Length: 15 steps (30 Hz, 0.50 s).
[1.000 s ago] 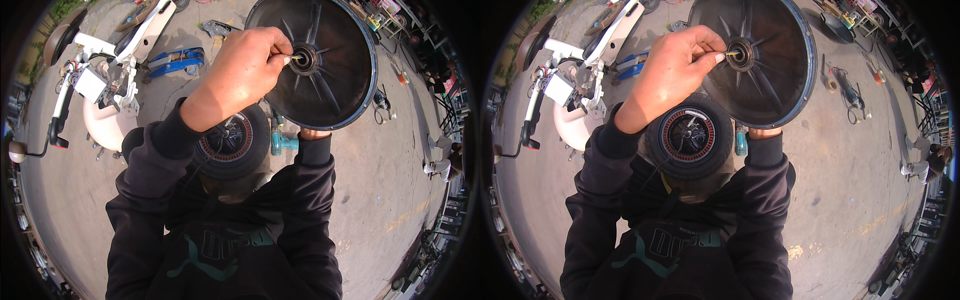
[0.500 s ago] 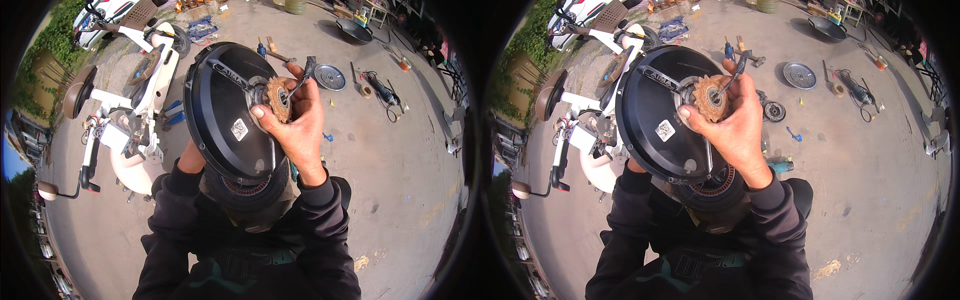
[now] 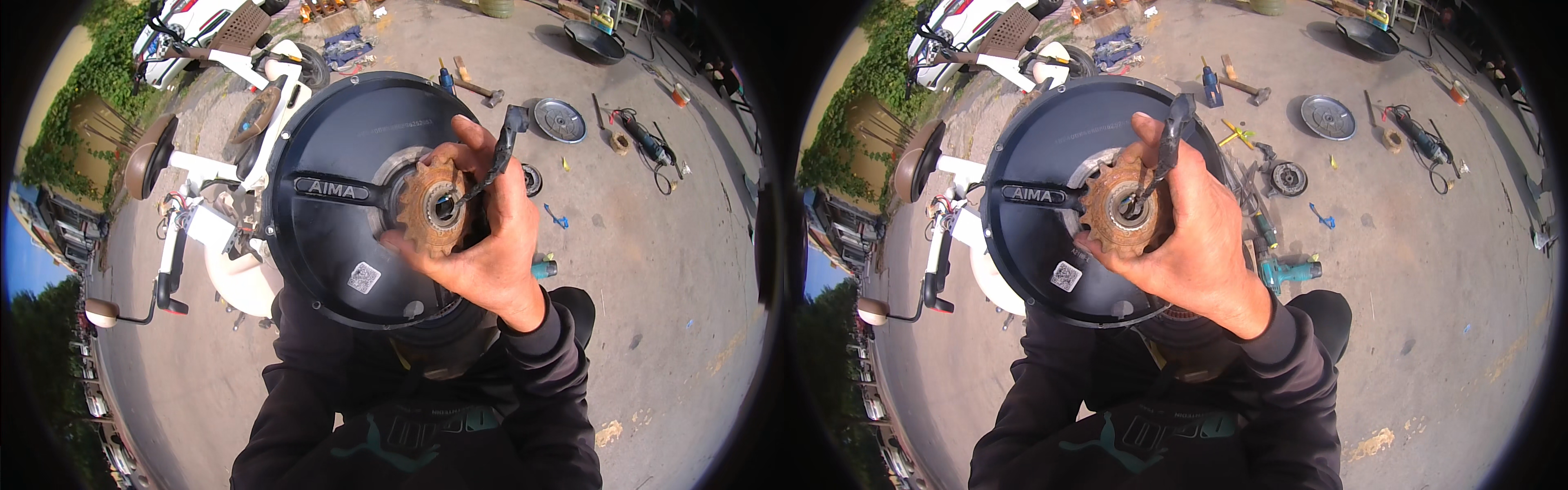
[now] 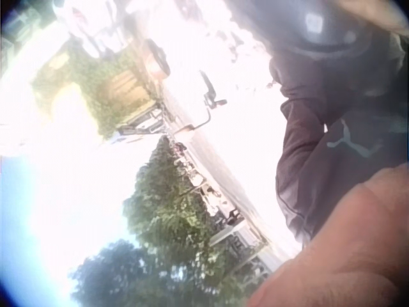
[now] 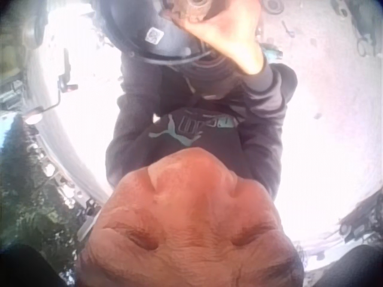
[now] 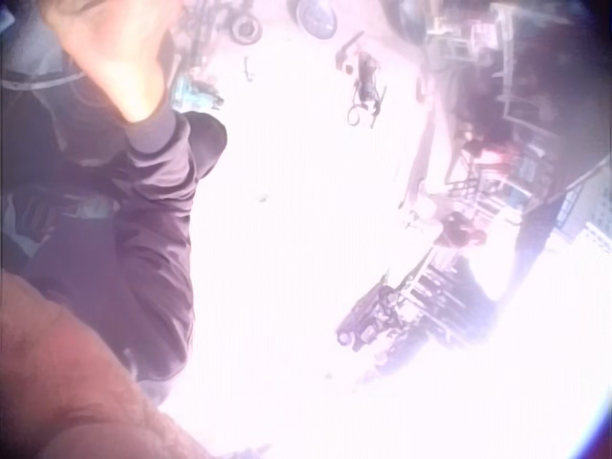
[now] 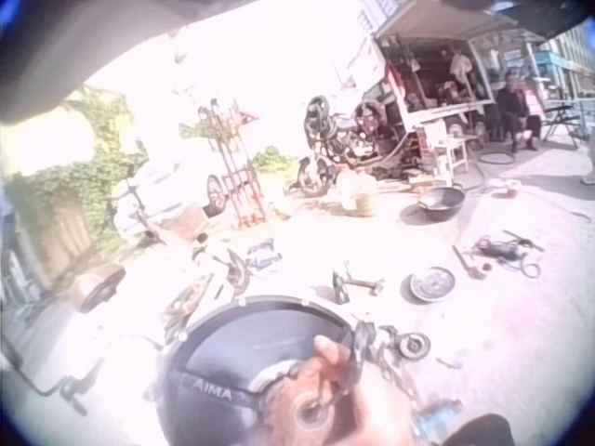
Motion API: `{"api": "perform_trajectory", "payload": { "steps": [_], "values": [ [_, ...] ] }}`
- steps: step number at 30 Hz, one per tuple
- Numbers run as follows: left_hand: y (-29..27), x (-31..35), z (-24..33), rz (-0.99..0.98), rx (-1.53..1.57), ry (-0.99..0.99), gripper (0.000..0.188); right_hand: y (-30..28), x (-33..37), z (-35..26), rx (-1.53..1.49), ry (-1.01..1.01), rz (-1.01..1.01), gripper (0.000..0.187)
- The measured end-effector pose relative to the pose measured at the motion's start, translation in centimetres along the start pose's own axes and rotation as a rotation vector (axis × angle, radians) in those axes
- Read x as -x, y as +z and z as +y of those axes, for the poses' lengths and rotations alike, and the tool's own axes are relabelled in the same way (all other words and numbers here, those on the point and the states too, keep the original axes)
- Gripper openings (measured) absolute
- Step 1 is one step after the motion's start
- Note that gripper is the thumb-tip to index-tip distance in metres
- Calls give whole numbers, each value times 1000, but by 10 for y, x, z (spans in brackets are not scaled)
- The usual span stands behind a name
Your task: The person assembles a wheel hub by placing a stator into a tire, inserting a rotor, threading a wire through the center, and tapping the hub with a hammer to seat the components. The person handles the tire, stator, rotor, wire, and hammer during the process.
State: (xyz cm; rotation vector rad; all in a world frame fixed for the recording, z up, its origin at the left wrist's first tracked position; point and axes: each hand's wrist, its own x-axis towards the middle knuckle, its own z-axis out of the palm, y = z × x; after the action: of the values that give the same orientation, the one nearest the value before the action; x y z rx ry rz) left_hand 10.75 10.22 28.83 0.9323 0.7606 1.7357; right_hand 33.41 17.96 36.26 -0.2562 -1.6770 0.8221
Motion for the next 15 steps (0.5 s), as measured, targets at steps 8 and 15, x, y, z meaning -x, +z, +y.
{"api": "perform_trajectory", "payload": {
  "steps": [8, 15],
  "values": [
    [-9, 1, -2, 3, 71, -4, 26, 2, 0, -2, -103, 3, 39, 116],
    [-8, 3, -17, -1, 137, -24, 28, -3, -1, 1, -151, 29, -31, 117]
  ]
}}
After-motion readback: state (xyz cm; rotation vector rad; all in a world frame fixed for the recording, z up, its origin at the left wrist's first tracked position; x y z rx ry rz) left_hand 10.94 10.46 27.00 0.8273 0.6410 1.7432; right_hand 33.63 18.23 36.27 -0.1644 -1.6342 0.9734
